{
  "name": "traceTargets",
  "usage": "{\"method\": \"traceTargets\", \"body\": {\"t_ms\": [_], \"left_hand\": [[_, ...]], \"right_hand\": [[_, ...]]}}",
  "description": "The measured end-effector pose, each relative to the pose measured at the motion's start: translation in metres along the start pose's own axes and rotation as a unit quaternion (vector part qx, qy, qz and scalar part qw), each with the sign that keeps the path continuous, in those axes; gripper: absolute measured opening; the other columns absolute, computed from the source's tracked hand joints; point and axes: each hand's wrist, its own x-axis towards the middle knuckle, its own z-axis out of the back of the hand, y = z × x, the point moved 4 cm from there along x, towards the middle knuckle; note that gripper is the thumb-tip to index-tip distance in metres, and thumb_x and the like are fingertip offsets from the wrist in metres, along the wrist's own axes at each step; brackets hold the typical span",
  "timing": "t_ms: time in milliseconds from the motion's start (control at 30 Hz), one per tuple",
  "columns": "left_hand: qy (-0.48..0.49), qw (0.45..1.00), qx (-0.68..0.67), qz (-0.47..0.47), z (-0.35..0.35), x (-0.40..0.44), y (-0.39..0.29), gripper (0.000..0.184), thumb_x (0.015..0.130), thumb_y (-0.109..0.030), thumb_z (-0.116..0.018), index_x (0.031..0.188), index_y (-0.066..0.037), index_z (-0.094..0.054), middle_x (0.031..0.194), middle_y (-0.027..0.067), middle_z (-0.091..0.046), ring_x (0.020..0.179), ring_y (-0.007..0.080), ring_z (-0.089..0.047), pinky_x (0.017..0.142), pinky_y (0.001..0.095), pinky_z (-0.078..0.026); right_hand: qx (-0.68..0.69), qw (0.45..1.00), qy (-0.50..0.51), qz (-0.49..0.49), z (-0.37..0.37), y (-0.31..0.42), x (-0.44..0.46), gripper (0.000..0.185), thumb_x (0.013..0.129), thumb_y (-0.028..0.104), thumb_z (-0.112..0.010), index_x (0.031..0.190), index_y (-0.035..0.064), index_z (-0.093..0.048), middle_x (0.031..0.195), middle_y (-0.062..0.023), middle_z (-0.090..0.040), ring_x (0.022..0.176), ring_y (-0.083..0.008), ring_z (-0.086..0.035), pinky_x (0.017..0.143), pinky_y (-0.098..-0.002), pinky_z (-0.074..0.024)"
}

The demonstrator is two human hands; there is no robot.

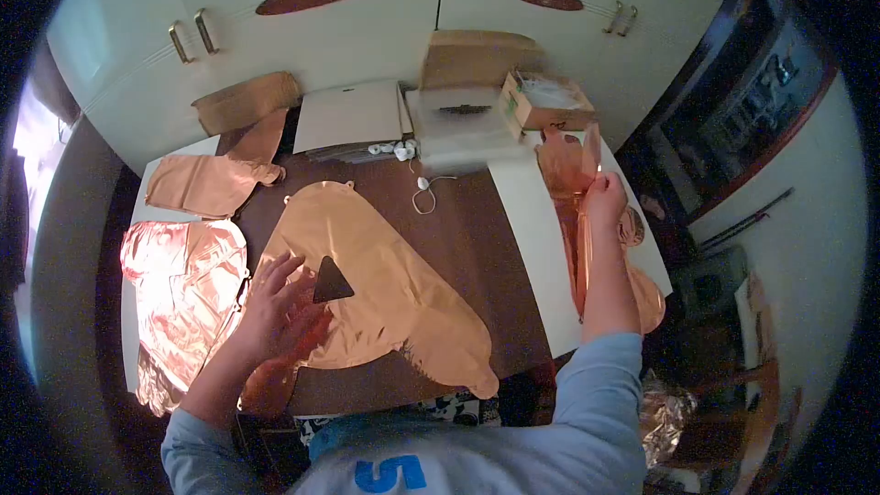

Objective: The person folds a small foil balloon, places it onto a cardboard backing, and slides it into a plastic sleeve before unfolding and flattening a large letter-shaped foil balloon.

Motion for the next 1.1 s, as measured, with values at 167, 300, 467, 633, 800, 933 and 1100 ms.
{"method": "traceTargets", "body": {"t_ms": [167,300,467,633,800,933,1100], "left_hand": [[0.006,0.988,-0.083,-0.133,-0.045,0.075,-0.036,0.035,0.085,-0.022,-0.073,0.116,-0.007,-0.067,0.133,0.0176,-0.057,0.128,0.0426,-0.050,0.105,0.0522,-0.043],[0.064,0.963,-0.119,-0.233,-0.131,0.183,-0.126,0.034,0.081,-0.021,-0.071,0.111,-0.006,-0.069,0.121,0.0158,-0.064,0.114,0.0368,-0.058,0.101,0.0525,-0.043],[0.082,0.967,-0.082,-0.226,-0.253,0.252,-0.215,0.051,0.089,-0.030,-0.060,0.136,-0.014,-0.056,0.138,0.0122,-0.056,0.133,0.0318,-0.048,0.113,0.0536,-0.031],[0.208,0.957,-0.016,-0.202,-0.289,0.241,-0.234,0.063,0.092,-0.051,-0.054,0.145,-0.017,-0.049,0.157,0.0127,-0.038,0.148,0.0330,-0.027,0.120,0.0574,-0.013],[0.181,0.961,-0.008,-0.211,-0.292,0.232,-0.232,0.069,0.093,-0.061,-0.049,0.145,-0.016,-0.048,0.158,0.0134,-0.036,0.149,0.0344,-0.026,0.120,0.0587,-0.011],[0.162,0.964,-0.013,-0.210,-0.297,0.232,-0.232,0.066,0.093,-0.056,-0.052,0.145,-0.015,-0.048,0.153,0.0153,-0.040,0.147,0.0362,-0.028,0.121,0.0575,-0.011],[-0.027,0.966,-0.178,-0.187,-0.269,0.233,-0.222,0.057,0.091,-0.037,-0.062,0.141,-0.013,-0.051,0.147,0.0181,-0.045,0.137,0.0379,-0.040,0.117,0.0535,-0.025]], "right_hand": [[0.065,0.997,-0.026,0.026,0.026,0.025,-0.007,0.028,0.100,0.028,-0.057,0.097,0.0015,-0.063,0.093,-0.0169,-0.067,0.088,-0.0316,-0.065,0.081,-0.0400,-0.0501],[0.046,0.997,-0.012,0.053,0.038,0.022,-0.007,0.027,0.101,0.027,-0.056,0.104,0.0012,-0.062,0.097,-0.0156,-0.068,0.094,-0.0323,-0.065,0.086,-0.0398,-0.0496],[0.096,0.988,-0.119,0.000,0.083,0.026,-0.013,0.036,0.105,0.035,-0.050,0.110,0.0006,-0.061,0.100,-0.0136,-0.066,0.094,-0.0264,-0.063,0.088,-0.0371,-0.0491],[0.109,0.962,-0.246,0.052,0.186,-0.043,-0.036,0.035,0.106,0.028,-0.049,0.124,-0.0019,-0.057,0.116,-0.0146,-0.062,0.106,-0.0218,-0.060,0.090,-0.0345,-0.0518],[-0.130,0.881,-0.449,0.077,0.381,-0.067,-0.047,0.037,0.098,0.036,-0.060,0.110,0.0019,-0.061,0.103,-0.0152,-0.067,0.088,-0.0297,-0.065,0.079,-0.0411,-0.0563],[-0.053,0.901,-0.428,0.047,0.412,-0.021,-0.011,0.032,0.099,0.035,-0.058,0.109,0.0048,-0.063,0.100,-0.0108,-0.066,0.085,-0.0245,-0.064,0.075,-0.0366,-0.0549],[0.192,0.965,-0.174,-0.043,0.280,0.110,0.038,0.027,0.100,0.033,-0.055,0.107,0.0084,-0.065,0.097,-0.0054,-0.064,0.082,-0.0180,-0.063,0.071,-0.0310,-0.0532]]}}
